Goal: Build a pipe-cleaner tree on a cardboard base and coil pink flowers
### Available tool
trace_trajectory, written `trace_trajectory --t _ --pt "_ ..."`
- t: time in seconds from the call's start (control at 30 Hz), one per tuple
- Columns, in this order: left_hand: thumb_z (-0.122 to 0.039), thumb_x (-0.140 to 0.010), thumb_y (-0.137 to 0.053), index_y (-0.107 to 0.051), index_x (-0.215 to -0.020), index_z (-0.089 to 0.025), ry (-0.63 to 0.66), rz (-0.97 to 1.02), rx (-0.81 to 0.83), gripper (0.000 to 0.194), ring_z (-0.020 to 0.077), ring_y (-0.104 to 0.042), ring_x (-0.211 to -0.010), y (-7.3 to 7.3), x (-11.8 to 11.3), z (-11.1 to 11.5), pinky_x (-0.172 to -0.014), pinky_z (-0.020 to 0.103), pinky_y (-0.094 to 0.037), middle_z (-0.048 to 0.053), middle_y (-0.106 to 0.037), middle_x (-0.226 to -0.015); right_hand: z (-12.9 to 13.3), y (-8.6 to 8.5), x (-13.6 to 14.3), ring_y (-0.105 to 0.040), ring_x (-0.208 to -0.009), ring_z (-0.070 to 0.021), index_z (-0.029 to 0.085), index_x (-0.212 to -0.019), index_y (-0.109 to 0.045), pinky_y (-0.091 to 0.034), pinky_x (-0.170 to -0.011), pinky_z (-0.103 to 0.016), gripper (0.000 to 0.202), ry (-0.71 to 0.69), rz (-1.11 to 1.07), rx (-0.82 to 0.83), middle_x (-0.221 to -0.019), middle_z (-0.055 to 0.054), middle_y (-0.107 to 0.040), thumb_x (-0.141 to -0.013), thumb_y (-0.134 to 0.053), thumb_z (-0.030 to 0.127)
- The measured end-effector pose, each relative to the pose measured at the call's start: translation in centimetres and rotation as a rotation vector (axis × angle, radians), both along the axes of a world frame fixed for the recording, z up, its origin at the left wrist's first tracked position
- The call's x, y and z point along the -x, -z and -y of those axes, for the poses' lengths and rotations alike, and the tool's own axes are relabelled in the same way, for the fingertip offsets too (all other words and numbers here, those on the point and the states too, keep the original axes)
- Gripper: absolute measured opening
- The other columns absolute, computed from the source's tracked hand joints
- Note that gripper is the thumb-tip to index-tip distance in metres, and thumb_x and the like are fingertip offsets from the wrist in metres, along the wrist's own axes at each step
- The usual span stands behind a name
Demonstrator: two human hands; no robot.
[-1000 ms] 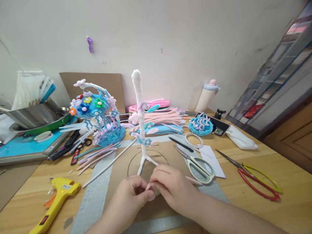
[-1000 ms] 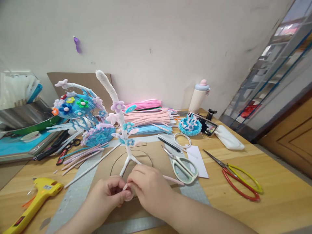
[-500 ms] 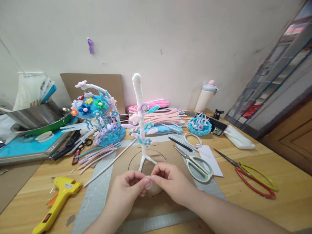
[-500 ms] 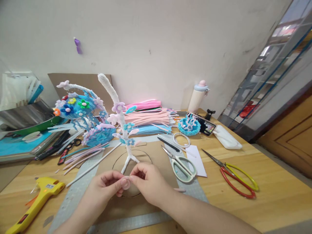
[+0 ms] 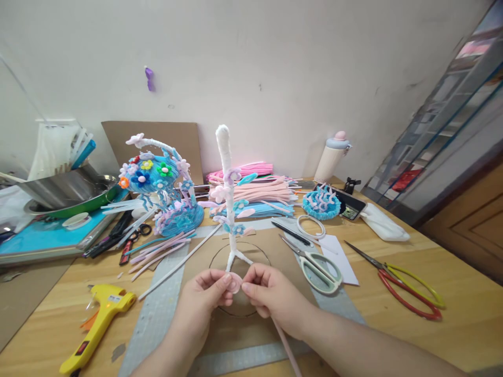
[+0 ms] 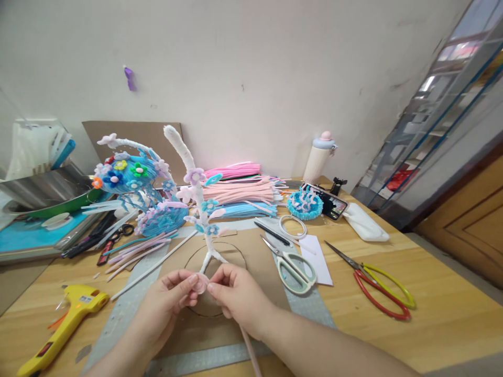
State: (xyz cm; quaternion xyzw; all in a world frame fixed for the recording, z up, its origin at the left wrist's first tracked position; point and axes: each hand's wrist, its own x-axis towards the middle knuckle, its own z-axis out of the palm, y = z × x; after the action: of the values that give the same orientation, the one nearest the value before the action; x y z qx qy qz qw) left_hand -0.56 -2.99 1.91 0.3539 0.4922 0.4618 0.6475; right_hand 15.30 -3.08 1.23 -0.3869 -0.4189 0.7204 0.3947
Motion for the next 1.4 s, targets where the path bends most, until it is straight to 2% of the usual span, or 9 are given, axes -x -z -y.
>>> trace_trajectory --t 0.17,0.33,0.6,0.93,1.03,1.17,1.2,1.27,1.4 --pt "-0.029 -0.058 -0.082 -0.069 -0.068 -0.010 -0.001 0.054 0.066 0.026 0.0069 -0.056 -0.053 -0.3 -0.3 0.0 -0.052 0.015 -0.047 0.004 -0.068 -0.065 0.4 -0.3 0.4 -0.022 -0.040 -0.0020 0.020 -0.078 -0.045 -0.009 -0.035 -0.017 0.037 0.021 -0.105 0.183 -0.059 0.008 -0.048 -0.067 -0.071 0.043" --pt "-0.027 -0.057 -0.083 -0.069 -0.070 -0.009 0.007 0.111 0.126 0.026 0.0065 -0.057 -0.052 -0.2 -0.3 0.0 -0.052 0.014 -0.050 0.002 -0.066 -0.061 0.5 0.3 0.9 -0.024 -0.042 -0.0028 0.019 -0.075 -0.045 -0.015 -0.034 -0.017 0.042 0.048 -0.047 0.108 -0.054 0.009 -0.043 -0.066 -0.073 0.048" --pt "-0.017 -0.068 -0.076 -0.062 -0.072 -0.012 0.063 0.264 0.200 0.015 0.0095 -0.064 -0.058 0.2 0.0 0.4 -0.059 0.018 -0.056 0.004 -0.068 -0.067 0.3 0.8 0.5 -0.026 -0.040 -0.0017 0.016 -0.073 -0.049 -0.014 -0.035 -0.017 0.039 0.056 -0.028 0.101 -0.054 0.007 -0.048 -0.067 -0.073 0.046" --pt "-0.018 -0.072 -0.068 -0.049 -0.076 -0.017 0.182 0.234 0.149 0.020 0.0101 -0.062 -0.058 -0.4 0.1 0.6 -0.055 0.020 -0.054 0.002 -0.065 -0.066 -0.1 0.0 -0.3 -0.028 -0.037 -0.0009 0.015 -0.070 -0.051 -0.016 -0.035 -0.017 0.035 -0.021 -0.005 0.062 -0.052 0.007 -0.050 -0.067 -0.073 0.042" --pt "-0.028 -0.069 -0.071 -0.049 -0.081 -0.018 0.228 0.161 0.111 0.027 0.0106 -0.057 -0.050 -0.4 0.0 0.5 -0.042 0.018 -0.048 -0.001 -0.062 -0.062 -0.3 -0.1 -0.6 -0.028 -0.036 -0.0014 0.016 -0.069 -0.051 -0.016 -0.035 -0.017 0.036 -0.067 0.023 0.057 -0.050 0.008 -0.049 -0.065 -0.075 0.043" --pt "-0.046 -0.069 -0.068 -0.053 -0.082 -0.017 0.285 -0.061 0.058 0.035 0.0043 -0.035 -0.035 -0.3 0.0 0.3 -0.028 0.013 -0.024 -0.004 -0.056 -0.056 -0.4 0.1 -1.0 -0.028 -0.036 -0.0028 0.017 -0.070 -0.051 -0.017 -0.035 -0.018 0.034 -0.156 0.096 0.014 -0.051 0.007 -0.049 -0.069 -0.070 0.045" --pt "-0.046 -0.071 -0.067 -0.054 -0.081 -0.017 0.311 -0.121 0.030 0.034 0.0033 -0.032 -0.035 -0.3 0.1 0.2 -0.030 0.013 -0.022 -0.004 -0.056 -0.057 -0.4 0.1 -1.0 -0.030 -0.037 -0.0034 0.017 -0.070 -0.052 -0.018 -0.037 -0.019 0.033 -0.164 0.138 -0.014 -0.052 0.007 -0.050 -0.070 -0.070 0.045" --pt "-0.042 -0.074 -0.066 -0.058 -0.078 -0.015 0.367 -0.255 -0.060 0.029 0.0046 -0.038 -0.042 -0.4 0.4 0.2 -0.038 0.015 -0.029 -0.003 -0.057 -0.059 -0.3 0.1 -1.0 -0.036 -0.044 -0.0053 0.016 -0.069 -0.054 -0.024 -0.041 -0.019 0.030 -0.145 0.264 -0.110 -0.054 0.005 -0.051 -0.072 -0.069 0.043" --pt "-0.028 -0.078 -0.062 -0.065 -0.073 -0.016 0.358 -0.677 -0.414 0.013 0.0131 -0.053 -0.066 -0.8 0.7 0.1 -0.061 0.023 -0.039 0.000 -0.058 -0.068 -0.1 -0.1 -0.9 -0.045 -0.058 -0.0102 0.016 -0.066 -0.059 -0.031 -0.053 -0.022 0.023 -0.077 0.625 -0.466 -0.060 0.003 -0.053 -0.080 -0.062 0.034"
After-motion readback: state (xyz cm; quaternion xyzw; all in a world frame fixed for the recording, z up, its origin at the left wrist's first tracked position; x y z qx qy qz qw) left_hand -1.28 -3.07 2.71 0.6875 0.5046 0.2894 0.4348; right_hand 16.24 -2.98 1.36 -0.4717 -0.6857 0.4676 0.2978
